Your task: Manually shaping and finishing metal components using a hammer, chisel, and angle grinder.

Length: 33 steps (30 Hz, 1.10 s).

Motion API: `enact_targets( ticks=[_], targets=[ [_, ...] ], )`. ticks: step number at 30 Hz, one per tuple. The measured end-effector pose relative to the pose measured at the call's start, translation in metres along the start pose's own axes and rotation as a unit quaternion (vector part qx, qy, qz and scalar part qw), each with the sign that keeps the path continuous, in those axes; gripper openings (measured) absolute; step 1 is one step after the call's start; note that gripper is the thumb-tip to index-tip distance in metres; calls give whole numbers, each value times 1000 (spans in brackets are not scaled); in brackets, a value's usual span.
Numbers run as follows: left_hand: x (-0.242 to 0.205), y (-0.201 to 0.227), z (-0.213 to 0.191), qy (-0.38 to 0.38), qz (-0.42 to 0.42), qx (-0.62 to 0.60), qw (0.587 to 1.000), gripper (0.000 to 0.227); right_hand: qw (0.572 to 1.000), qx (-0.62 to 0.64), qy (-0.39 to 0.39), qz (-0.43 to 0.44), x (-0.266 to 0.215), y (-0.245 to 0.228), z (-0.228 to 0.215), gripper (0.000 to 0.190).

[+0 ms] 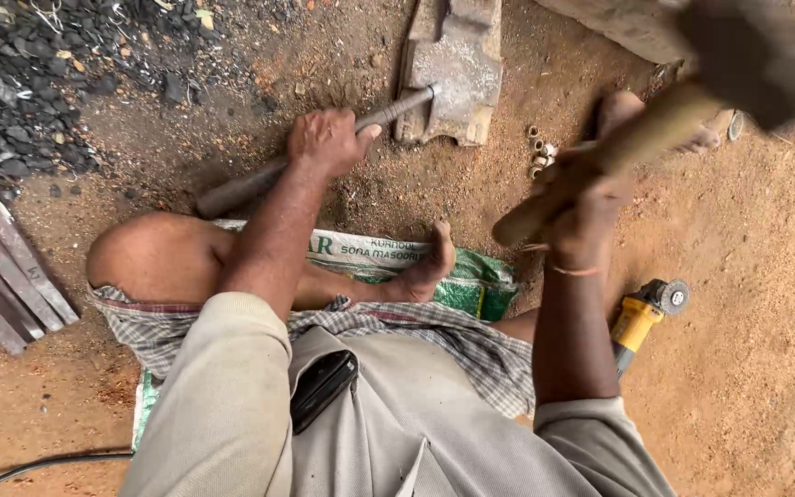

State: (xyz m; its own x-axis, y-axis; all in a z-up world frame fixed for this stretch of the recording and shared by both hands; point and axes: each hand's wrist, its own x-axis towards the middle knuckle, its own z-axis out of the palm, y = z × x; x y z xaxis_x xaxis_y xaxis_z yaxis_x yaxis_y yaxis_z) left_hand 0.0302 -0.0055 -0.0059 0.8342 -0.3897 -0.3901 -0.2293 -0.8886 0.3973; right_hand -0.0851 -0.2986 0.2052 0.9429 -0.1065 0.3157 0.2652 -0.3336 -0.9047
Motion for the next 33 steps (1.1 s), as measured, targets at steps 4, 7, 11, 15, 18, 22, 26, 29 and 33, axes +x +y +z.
enact_targets(
  ticks=[4,7,11,15,18,22,26,29,33],
  targets=[
    [11,-6,-3,-5,26,-32,999,65,981,152,-23,-116,53,-56,-29,68],
    [6,-3,-9,-35,30,-53,997,63,963,116,95,-225,61,-57,47,52],
    [10,-3,-9,-22,31,-19,999,64,983,-140,-12,117,-51,154,31,26],
    [12,-7,1,16,49,2,999,61,948,-85,-79,297,-30,87,37,31],
    [10,-6,-4,0,53,-20,998,62,988,59,-10,145,-6,9,24,49],
    [17,-11,-17,-36,66,-31,997,61,973,219,-37,-59,33,-8,1,74],
    [17,-10,-24,-54,69,-49,995,62,960,-77,3,-270,8,102,23,47],
    [16,-12,-17,-33,65,-81,994,69,926,-160,-64,337,-41,134,54,30],
    [17,-10,-12,-20,81,-26,996,59,961,-36,5,274,-37,103,40,37]
  ],
)
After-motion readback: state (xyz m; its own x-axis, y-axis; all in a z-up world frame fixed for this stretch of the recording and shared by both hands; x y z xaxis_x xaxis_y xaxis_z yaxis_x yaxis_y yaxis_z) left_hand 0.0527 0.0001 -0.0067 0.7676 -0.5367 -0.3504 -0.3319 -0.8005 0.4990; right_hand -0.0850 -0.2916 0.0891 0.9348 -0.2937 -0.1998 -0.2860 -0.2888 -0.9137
